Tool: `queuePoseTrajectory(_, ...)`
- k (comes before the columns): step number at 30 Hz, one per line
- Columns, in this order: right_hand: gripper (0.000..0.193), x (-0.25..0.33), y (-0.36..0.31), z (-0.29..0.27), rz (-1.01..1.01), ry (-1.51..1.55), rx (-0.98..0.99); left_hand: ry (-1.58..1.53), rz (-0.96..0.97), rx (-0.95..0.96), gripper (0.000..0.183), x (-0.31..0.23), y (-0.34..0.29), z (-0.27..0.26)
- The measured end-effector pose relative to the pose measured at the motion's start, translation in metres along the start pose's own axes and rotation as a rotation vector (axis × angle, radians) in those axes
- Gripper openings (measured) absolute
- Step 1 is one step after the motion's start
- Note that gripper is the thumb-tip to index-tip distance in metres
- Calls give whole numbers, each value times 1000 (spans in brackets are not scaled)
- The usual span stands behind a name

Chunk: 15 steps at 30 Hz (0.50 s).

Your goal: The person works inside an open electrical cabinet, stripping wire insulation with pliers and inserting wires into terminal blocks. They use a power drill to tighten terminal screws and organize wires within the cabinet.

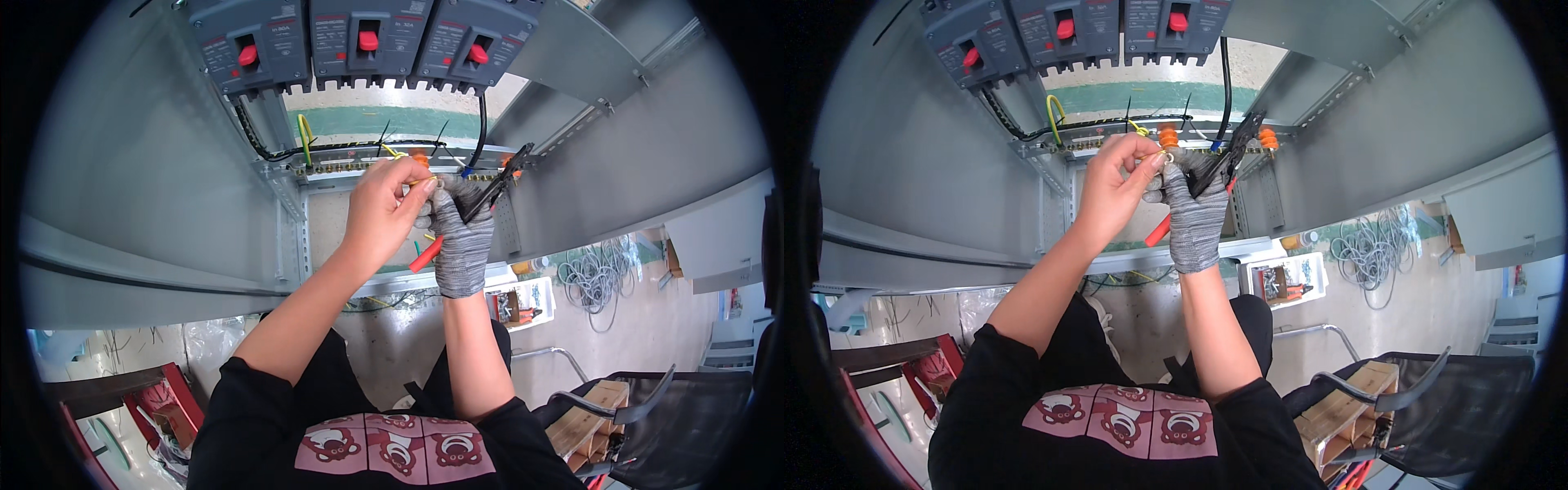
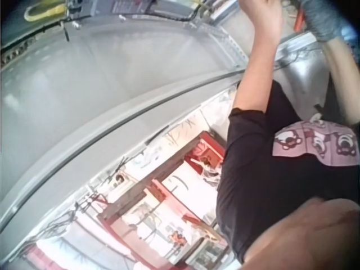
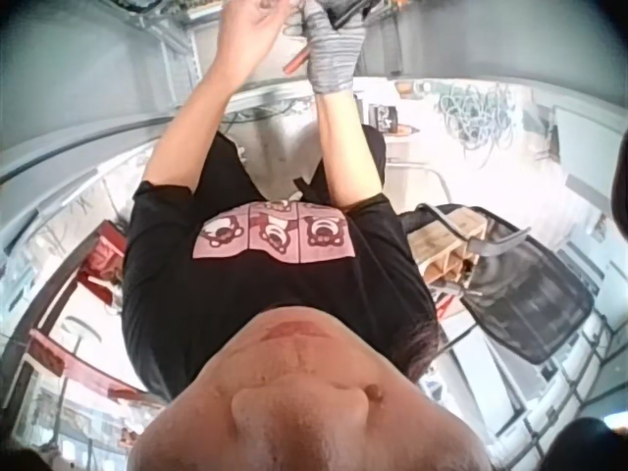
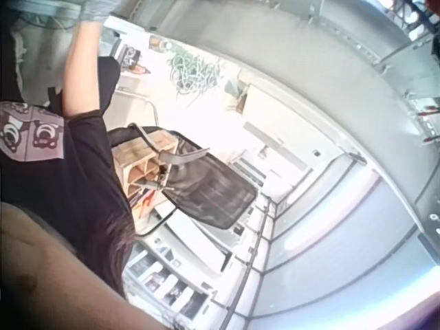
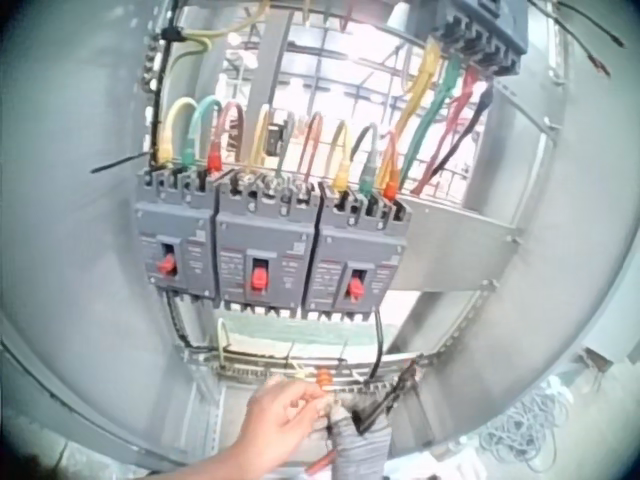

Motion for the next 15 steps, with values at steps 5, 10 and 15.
queuePoseTrajectory(5,8,9,6,-18,32,35,-133,160,199,1,8,-18,2,-7)
queuePoseTrajectory(10,5,-2,13,-7,125,222,-9,-167,-2,129,11,2,-1,11)
queuePoseTrajectory(15,5,-8,15,-2,176,316,16,-140,0,141,14,-1,0,8)
Point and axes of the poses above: each hand's wrist, its own y-axis towards the middle knuckle, its own z-axis out of the palm, x = y × z, the point moved 10 cm from there along y, towards the middle knuckle, and after that the axes turned 5 degrees about y, right-handed, at the moved point
